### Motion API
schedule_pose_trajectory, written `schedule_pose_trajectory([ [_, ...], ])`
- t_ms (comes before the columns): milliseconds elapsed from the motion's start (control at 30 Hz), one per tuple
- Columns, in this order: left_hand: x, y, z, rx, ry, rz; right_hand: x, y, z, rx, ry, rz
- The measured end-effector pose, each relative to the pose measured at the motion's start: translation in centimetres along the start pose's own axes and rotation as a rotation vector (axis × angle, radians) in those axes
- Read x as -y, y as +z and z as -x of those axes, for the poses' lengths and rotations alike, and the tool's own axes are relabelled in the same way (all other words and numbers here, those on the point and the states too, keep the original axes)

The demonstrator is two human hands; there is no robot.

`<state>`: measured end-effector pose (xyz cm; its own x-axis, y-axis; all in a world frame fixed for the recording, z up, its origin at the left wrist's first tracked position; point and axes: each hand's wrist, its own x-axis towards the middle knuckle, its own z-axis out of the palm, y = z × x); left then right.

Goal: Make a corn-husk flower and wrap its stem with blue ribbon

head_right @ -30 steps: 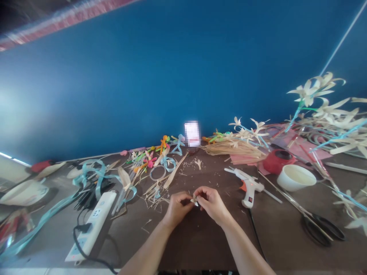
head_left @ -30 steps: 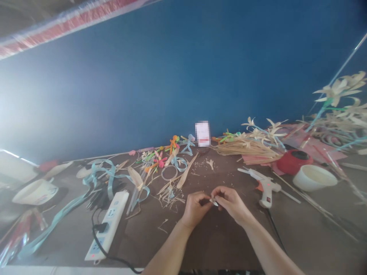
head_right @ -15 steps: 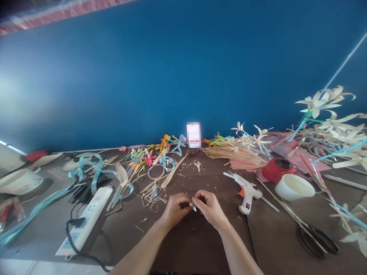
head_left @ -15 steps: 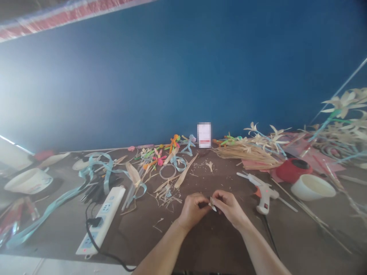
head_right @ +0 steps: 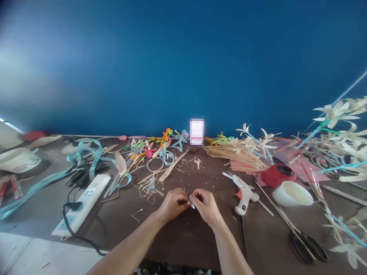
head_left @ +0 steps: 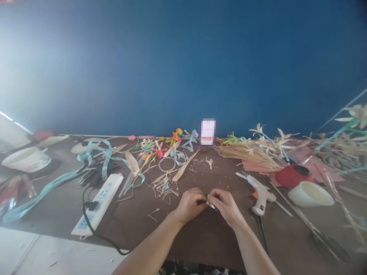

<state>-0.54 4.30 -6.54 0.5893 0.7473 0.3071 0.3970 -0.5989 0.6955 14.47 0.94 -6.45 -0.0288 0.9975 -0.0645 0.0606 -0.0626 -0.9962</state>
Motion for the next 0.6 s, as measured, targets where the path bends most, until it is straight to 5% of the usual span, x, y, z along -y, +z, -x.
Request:
schedule_pose_trajectory([
  [333,0.14,0.13,0.14,0.044,0.023,0.011,0.19,-0.16,0.21,0.03,-0.002,0.025],
  [600,-0.2,-0.21,-0.07,-0.064,-0.163,0.164,-0.18,-0.08,0.05,-0.063,0.058,-0.186],
])
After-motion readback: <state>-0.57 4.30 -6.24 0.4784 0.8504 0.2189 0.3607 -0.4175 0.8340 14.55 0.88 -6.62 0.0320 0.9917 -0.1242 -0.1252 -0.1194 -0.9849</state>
